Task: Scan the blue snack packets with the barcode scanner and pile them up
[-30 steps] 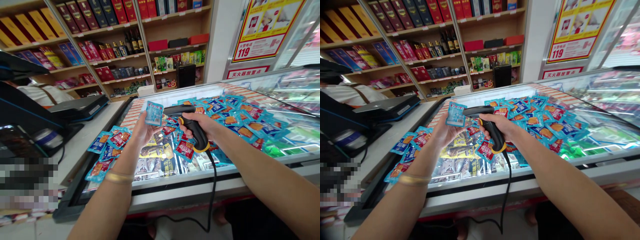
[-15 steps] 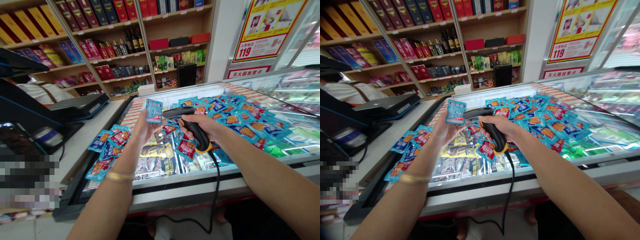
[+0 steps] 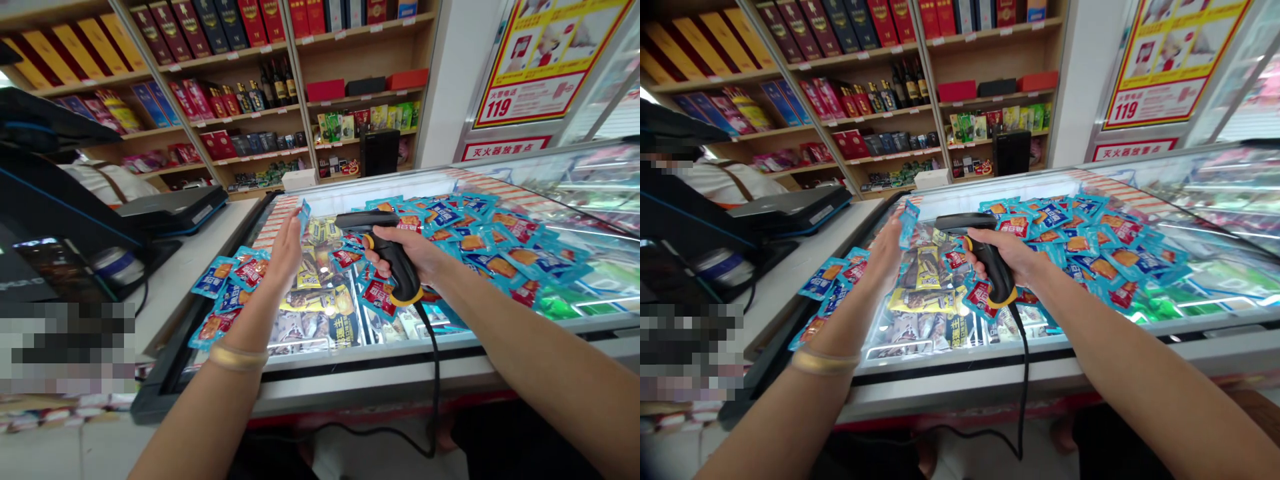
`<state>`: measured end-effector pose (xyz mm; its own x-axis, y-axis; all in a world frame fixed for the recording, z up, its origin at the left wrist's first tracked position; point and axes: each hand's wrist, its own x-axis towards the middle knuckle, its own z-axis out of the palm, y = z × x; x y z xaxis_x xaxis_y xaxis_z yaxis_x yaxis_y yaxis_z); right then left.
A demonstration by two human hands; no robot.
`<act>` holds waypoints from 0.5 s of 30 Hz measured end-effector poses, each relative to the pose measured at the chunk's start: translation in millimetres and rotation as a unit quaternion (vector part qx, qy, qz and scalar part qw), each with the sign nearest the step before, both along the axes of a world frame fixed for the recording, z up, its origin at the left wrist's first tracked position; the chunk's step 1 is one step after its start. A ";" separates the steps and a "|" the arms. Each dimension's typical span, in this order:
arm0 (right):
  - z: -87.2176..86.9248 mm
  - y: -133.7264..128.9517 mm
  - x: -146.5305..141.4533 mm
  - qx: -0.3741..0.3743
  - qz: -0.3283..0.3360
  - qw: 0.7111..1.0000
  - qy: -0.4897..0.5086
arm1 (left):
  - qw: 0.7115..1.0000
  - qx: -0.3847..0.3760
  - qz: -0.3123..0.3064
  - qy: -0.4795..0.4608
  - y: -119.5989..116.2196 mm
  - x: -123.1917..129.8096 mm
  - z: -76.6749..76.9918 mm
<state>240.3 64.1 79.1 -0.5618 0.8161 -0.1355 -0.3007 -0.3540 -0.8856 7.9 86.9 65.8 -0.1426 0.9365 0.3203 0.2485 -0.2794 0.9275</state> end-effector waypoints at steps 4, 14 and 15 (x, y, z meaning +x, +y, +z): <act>1.6 -3.4 -19.9 -0.012 0.014 1.000 -0.003 | 0.944 0.047 0.154 0.288 -18.6 -44.7 6.9; 3.6 -4.1 -71.4 -0.028 0.065 0.997 0.009 | 0.799 -0.229 0.188 0.523 -14.5 -130.6 -9.0; 3.2 -4.2 -73.0 -0.030 0.065 0.997 0.008 | 0.798 -0.239 0.175 0.524 -12.6 -132.8 -10.5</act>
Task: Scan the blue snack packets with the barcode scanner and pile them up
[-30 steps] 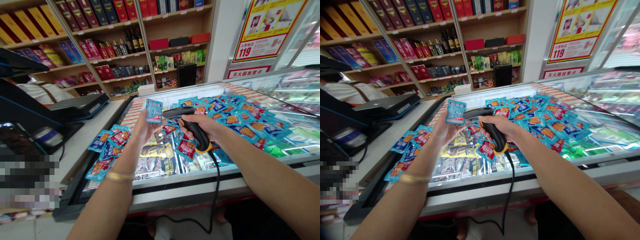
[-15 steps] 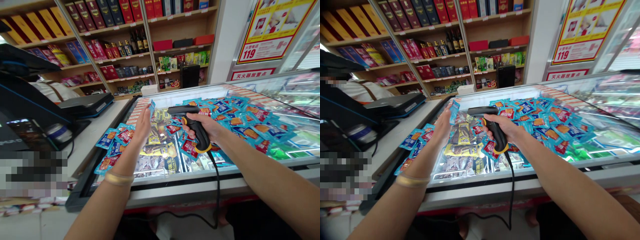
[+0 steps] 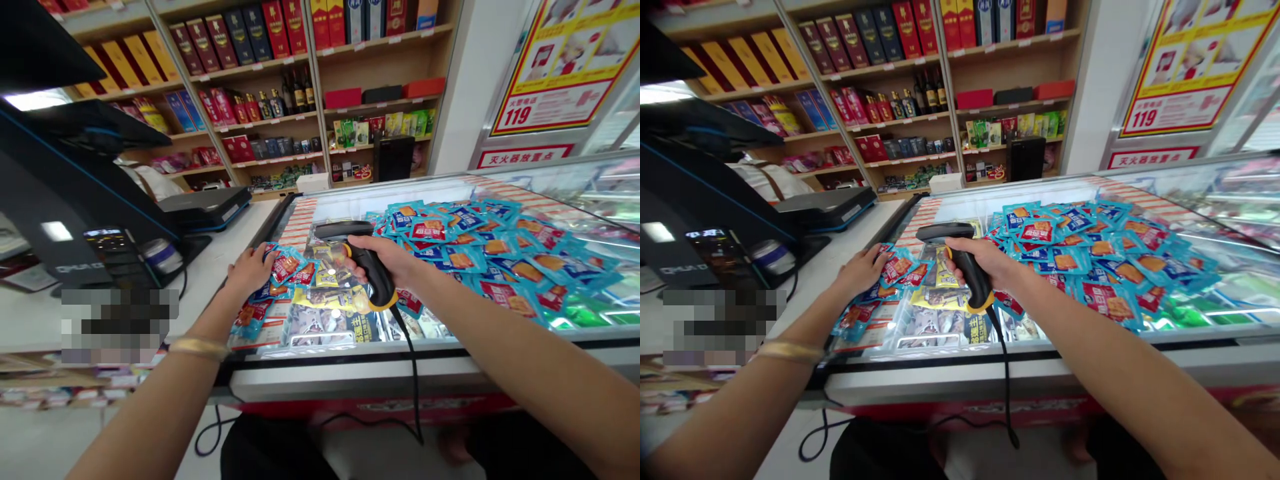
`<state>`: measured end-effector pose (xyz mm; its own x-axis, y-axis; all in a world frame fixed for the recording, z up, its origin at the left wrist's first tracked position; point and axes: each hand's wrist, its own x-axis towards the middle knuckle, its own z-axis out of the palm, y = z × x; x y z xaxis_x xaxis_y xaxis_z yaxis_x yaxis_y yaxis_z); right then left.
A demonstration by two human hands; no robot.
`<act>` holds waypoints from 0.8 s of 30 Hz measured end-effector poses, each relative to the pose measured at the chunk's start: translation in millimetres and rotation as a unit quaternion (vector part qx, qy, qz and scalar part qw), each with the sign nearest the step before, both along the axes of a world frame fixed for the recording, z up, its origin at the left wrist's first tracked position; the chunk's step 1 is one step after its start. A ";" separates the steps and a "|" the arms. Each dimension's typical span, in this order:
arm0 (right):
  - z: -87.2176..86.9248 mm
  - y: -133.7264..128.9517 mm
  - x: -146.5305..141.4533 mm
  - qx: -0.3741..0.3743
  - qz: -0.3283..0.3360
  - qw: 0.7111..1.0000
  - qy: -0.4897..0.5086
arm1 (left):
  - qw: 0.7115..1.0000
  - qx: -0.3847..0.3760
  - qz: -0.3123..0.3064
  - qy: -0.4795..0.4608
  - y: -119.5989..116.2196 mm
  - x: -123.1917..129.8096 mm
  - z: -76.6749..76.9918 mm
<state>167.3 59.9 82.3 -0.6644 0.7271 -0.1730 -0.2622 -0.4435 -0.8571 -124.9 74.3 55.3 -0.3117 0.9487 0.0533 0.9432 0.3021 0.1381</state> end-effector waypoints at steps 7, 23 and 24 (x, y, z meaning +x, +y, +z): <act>-0.7 4.5 6.9 -0.008 -0.011 1.000 0.009 | 0.997 0.075 -0.006 0.021 -0.9 2.2 -0.2; 7.8 13.8 107.2 0.041 -0.146 0.987 0.055 | 0.917 0.147 -0.345 -0.135 17.2 183.1 -9.5; 5.9 14.3 110.4 0.040 -0.149 0.987 0.053 | 0.917 0.136 -0.347 -0.144 16.9 190.2 -11.0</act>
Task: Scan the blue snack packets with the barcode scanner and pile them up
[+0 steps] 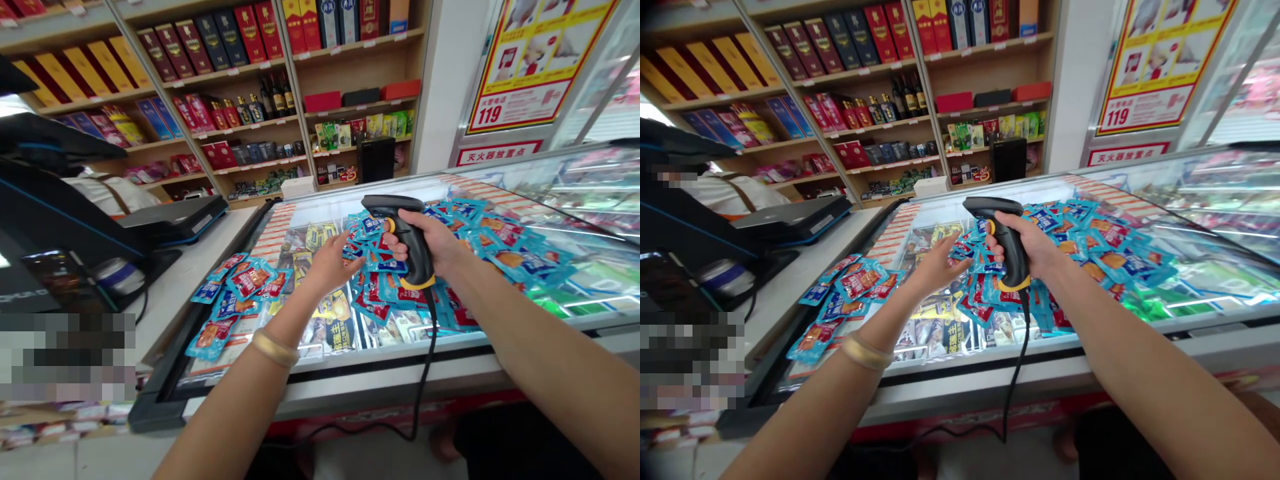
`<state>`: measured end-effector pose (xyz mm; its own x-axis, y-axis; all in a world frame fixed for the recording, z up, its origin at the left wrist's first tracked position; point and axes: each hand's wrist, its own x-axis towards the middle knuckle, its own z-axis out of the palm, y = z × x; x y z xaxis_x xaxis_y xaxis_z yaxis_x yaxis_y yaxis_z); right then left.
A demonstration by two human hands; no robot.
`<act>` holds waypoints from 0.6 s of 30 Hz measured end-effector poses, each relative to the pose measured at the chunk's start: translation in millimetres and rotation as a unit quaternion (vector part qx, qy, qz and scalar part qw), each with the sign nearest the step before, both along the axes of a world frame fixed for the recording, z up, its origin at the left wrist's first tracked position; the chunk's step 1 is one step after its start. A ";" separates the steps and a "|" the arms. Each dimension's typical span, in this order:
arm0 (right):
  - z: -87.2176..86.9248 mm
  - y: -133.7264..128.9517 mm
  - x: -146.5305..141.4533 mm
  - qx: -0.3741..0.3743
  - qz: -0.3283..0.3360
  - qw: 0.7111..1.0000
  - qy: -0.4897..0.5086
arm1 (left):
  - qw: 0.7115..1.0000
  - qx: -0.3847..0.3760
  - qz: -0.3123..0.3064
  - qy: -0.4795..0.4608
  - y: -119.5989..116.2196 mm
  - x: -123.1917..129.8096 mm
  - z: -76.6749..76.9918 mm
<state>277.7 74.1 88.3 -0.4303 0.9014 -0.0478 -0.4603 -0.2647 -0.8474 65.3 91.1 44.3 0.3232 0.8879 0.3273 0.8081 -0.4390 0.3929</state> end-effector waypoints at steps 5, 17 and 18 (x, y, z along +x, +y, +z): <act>-3.2 2.7 5.8 0.017 -0.001 1.000 0.008 | 0.998 0.006 -0.052 -0.041 -3.9 21.3 -6.8; -1.2 1.3 2.1 0.011 0.009 1.000 0.007 | 0.994 0.026 -0.086 -0.058 1.7 52.7 -5.0; -1.1 0.7 1.8 0.010 0.010 1.000 0.006 | 0.994 0.024 -0.093 -0.058 1.7 50.9 -5.1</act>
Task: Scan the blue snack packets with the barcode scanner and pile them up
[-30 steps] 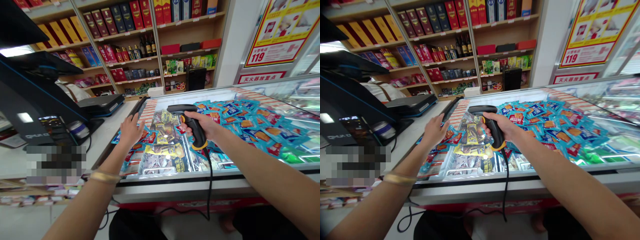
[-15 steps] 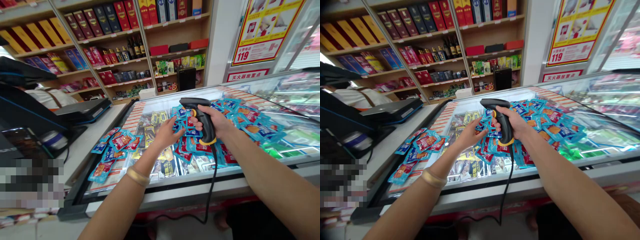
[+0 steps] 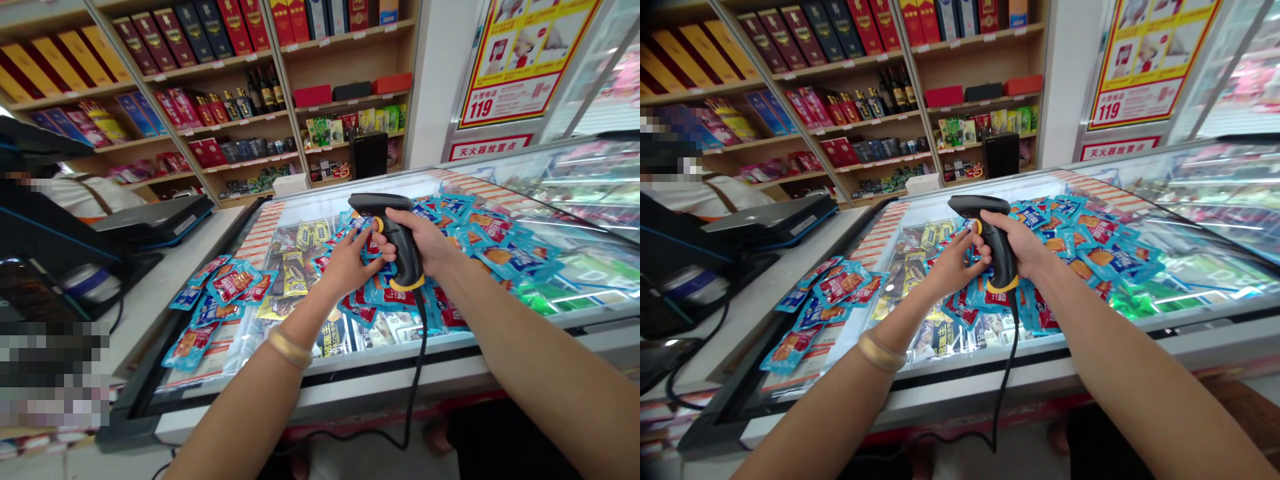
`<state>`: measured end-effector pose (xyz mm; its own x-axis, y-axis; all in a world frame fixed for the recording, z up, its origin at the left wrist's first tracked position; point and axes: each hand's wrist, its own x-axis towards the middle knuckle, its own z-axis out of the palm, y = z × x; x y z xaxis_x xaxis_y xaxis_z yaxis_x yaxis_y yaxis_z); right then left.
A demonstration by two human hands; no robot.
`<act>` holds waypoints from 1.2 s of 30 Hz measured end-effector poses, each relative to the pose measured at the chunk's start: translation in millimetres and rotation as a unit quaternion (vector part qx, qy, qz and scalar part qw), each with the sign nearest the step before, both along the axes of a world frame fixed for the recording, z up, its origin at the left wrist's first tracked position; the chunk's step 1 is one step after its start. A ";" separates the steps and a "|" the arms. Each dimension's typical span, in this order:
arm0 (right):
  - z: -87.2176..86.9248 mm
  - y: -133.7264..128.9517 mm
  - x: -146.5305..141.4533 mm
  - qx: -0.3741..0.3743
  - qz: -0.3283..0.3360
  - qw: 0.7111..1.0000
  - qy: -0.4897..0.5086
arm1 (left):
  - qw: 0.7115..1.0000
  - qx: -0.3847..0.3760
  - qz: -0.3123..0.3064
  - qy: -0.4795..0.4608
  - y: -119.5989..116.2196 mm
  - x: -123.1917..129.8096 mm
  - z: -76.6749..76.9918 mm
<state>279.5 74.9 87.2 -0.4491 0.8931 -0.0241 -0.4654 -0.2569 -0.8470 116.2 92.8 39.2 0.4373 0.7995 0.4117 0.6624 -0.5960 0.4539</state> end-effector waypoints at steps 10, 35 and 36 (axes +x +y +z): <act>0.0 -2.7 0.0 0.007 -0.008 1.000 -0.015 | 0.999 -0.018 0.021 0.033 -6.3 -24.2 2.4; -2.6 -3.4 -3.0 -0.004 -0.009 0.999 -0.045 | 0.995 0.042 0.086 -0.039 -5.7 -57.4 2.6; -2.7 -3.4 -3.1 -0.004 -0.012 0.999 -0.043 | 0.992 0.049 0.099 -0.064 -4.7 -58.6 3.6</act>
<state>276.3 71.4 84.5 -0.4243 0.9029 -0.0686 -0.3960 -0.2532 -0.8826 57.6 88.2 42.8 0.2148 0.8181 0.5335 0.7110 -0.5055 0.4888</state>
